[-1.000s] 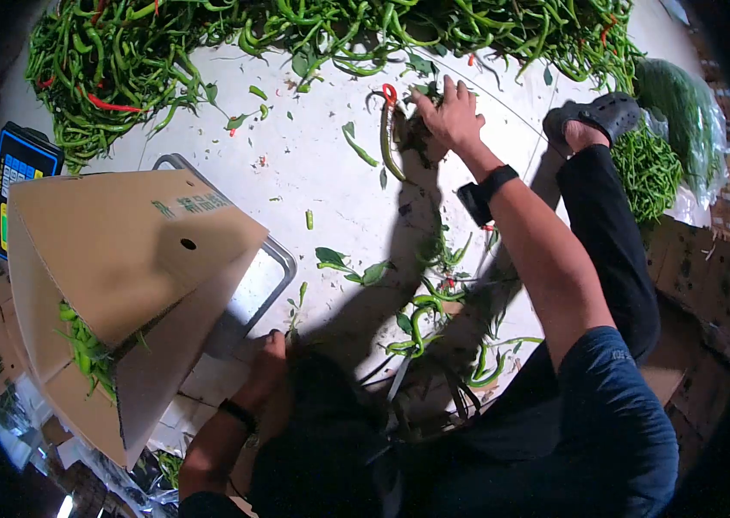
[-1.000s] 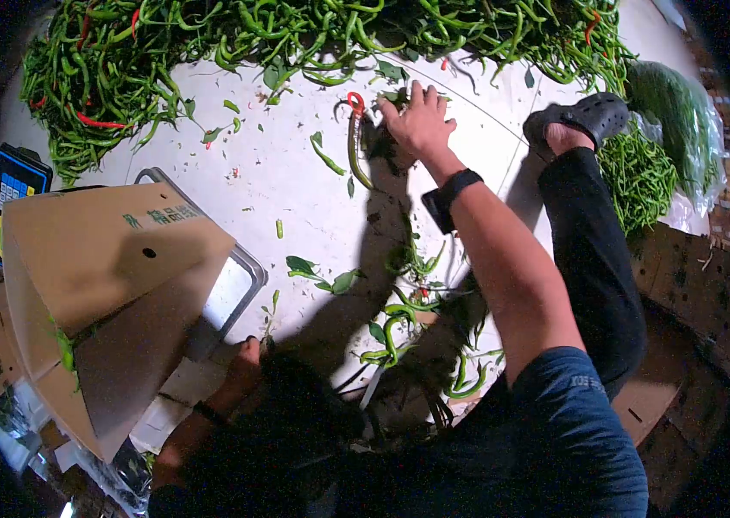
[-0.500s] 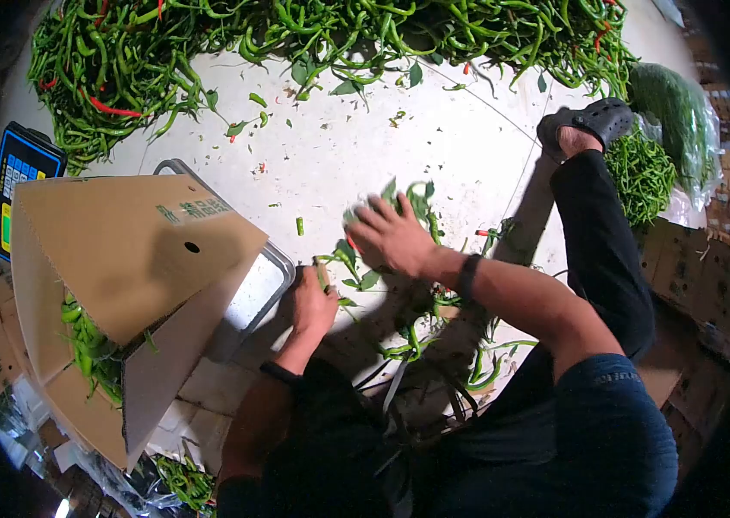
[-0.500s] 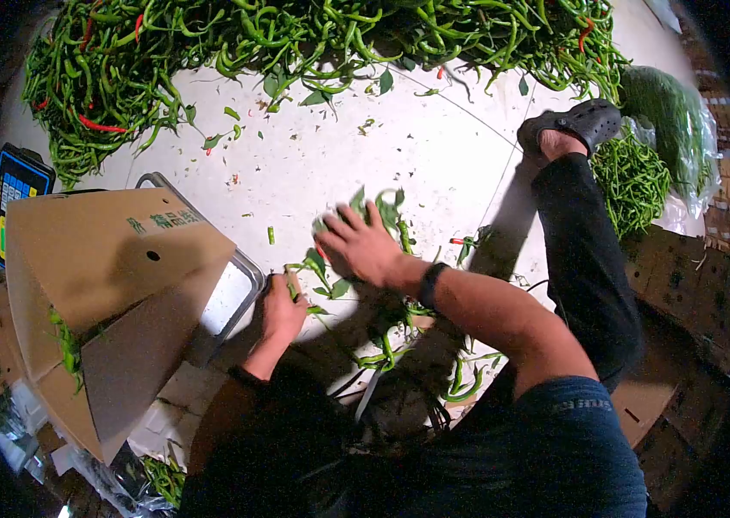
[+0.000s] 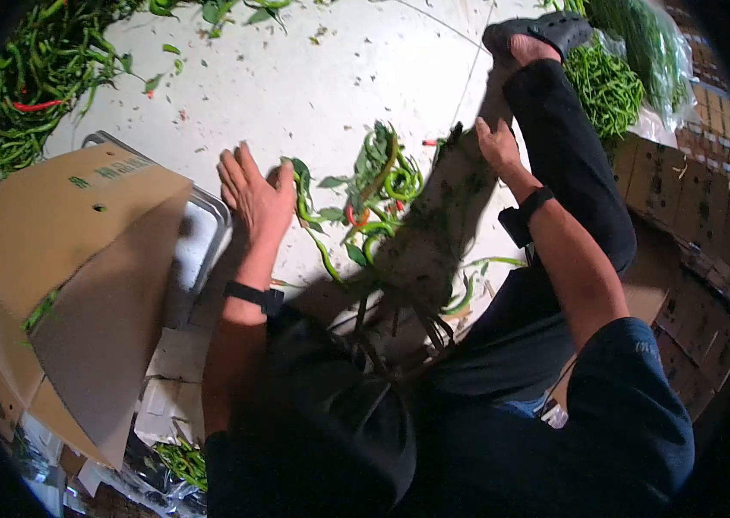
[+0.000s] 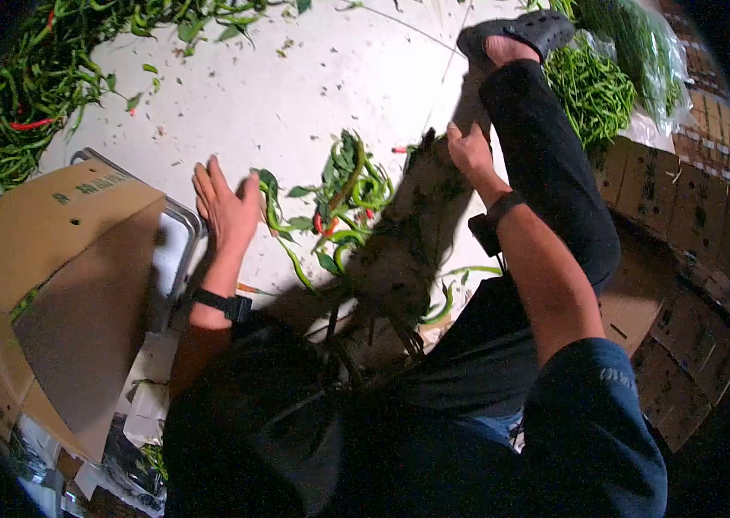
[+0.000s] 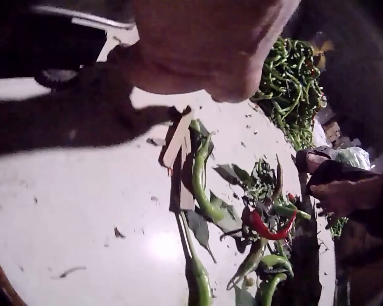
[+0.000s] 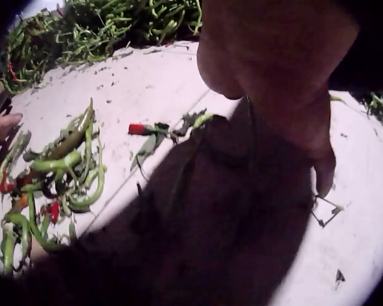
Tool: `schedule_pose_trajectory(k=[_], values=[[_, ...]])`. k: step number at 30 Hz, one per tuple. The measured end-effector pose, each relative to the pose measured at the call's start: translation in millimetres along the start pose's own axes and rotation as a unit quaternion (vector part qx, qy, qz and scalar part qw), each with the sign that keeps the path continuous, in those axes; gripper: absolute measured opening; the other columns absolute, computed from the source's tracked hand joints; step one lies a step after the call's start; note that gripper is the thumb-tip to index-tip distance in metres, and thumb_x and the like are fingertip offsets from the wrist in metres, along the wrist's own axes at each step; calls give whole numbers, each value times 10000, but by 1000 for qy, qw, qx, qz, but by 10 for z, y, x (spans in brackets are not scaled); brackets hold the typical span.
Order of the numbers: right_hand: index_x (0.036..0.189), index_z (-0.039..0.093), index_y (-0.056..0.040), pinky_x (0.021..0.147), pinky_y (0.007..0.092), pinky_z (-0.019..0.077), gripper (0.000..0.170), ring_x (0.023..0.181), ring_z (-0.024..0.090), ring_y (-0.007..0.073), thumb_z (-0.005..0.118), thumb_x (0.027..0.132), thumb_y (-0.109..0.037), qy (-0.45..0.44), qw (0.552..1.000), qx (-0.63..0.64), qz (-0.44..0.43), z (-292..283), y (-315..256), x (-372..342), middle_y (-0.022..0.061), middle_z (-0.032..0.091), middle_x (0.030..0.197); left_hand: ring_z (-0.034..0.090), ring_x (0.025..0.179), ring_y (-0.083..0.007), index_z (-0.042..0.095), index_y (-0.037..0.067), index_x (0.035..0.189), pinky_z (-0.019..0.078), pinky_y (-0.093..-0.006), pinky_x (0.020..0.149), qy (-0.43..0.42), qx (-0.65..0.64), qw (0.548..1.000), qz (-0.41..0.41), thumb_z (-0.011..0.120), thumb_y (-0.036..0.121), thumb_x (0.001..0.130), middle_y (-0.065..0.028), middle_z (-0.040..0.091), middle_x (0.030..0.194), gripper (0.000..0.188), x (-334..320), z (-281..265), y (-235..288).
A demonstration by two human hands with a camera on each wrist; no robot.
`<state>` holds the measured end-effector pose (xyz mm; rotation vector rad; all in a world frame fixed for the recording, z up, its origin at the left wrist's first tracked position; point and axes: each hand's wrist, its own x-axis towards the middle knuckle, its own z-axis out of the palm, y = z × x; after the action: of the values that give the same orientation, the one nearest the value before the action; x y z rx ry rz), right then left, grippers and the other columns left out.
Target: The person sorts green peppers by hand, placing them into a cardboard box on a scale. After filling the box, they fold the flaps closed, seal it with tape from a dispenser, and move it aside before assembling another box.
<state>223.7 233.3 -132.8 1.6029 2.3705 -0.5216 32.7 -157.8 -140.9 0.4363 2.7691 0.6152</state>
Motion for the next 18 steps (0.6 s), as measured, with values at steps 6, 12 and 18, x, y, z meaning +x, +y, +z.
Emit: schedule_pose_trajectory(k=[6, 12, 18], values=[[1496, 416, -113, 1137, 461, 377, 632, 1417, 359, 430, 375, 1017, -522, -13, 999, 37, 11, 593, -199, -457, 272, 369, 1523, 97, 1525, -393, 230, 11, 1550, 50, -545, 1224, -54, -115, 992, -11, 558, 448, 970, -234, 205, 1619, 796, -158, 296, 164], [1453, 459, -41, 1098, 584, 375, 603, 1419, 327, 489, 464, 994, -432, -149, 971, 39, -183, 1149, -1063, -1625, 315, 414, 1478, 290, 1463, -398, 337, 1, 1496, 204, -517, 1208, -150, -154, 958, 191, 703, 237, 883, -237, 384, 1524, 752, -581, 511, 418], [1147, 713, -112, 868, 345, 565, 322, 902, 725, 258, 576, 916, -290, -115, 988, -33, -97, -186, -316, -738, 99, 753, 935, 457, 1355, -376, 406, 21, 1470, 359, -457, 1130, -68, -113, 961, 245, 788, 194, 794, -220, 493, 1447, 796, -638, -98, 348]])
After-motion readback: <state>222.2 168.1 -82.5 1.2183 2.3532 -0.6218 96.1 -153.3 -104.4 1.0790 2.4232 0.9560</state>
